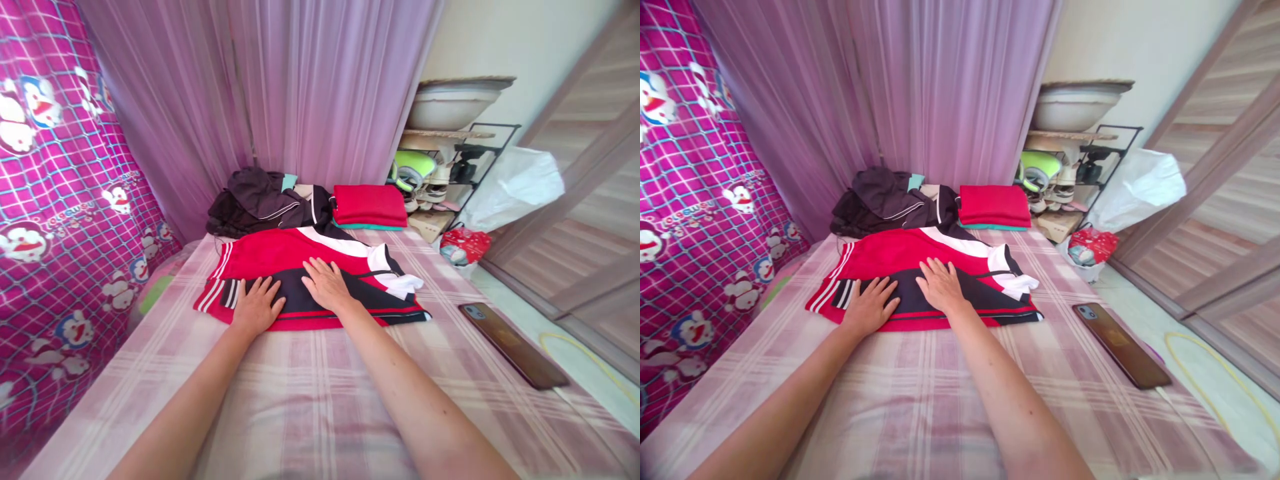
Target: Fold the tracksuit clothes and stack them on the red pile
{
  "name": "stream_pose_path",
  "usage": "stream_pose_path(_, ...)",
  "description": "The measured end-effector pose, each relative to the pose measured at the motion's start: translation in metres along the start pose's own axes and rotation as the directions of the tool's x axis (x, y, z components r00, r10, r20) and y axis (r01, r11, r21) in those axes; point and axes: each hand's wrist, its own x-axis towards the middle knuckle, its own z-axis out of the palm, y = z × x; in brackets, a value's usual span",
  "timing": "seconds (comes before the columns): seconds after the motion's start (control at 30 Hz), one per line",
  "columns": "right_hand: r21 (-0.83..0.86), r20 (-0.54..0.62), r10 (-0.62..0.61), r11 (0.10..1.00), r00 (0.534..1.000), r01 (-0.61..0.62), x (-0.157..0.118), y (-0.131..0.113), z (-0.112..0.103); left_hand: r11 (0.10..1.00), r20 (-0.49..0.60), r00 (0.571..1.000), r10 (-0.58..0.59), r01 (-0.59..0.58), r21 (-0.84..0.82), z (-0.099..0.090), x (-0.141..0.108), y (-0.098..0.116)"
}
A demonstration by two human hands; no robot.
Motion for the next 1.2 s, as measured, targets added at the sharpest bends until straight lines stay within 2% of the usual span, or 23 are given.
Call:
stream_pose_path(0.07,-0.023,0.101,0.058,0.998,0.993,-0.056,-0.002,0.013,0.009,1.000,0.014,1.000,-0.006,0.006,-0.001,0.000,0.000,0.001)
stream_pose_path(0.13,-0.055,0.129,0.110,0.993,0.986,-0.104,-0.009,0.030,0.015,1.000,0.018,1.000,-0.004,0.004,0.000,0.000,0.001,-0.001)
stream_pose_path(0.3,-0.095,0.096,0.163,0.983,0.982,-0.154,-0.027,0.062,0.014,0.999,-0.047,0.999,-0.024,0.025,0.021,0.000,-0.002,-0.026)
stream_pose_path(0.47,-0.109,0.045,0.157,0.983,0.987,-0.151,-0.033,0.068,0.015,0.996,-0.126,0.988,-0.091,0.093,0.013,0.003,-0.013,-0.051)
stream_pose_path(0.7,-0.140,0.006,0.141,0.980,0.990,-0.138,-0.052,0.081,0.011,0.994,-0.116,0.987,-0.107,0.109,0.007,0.006,-0.013,-0.052)
stream_pose_path(1.0,-0.215,-0.088,0.109,0.969,0.990,-0.125,-0.097,0.135,0.004,0.995,-0.150,0.986,-0.072,0.081,0.059,0.009,-0.013,-0.055)
stream_pose_path(1.2,-0.164,-0.221,0.108,0.976,0.969,-0.146,-0.110,0.159,0.003,0.993,-0.161,0.985,-0.065,0.080,0.088,0.010,-0.012,-0.055)
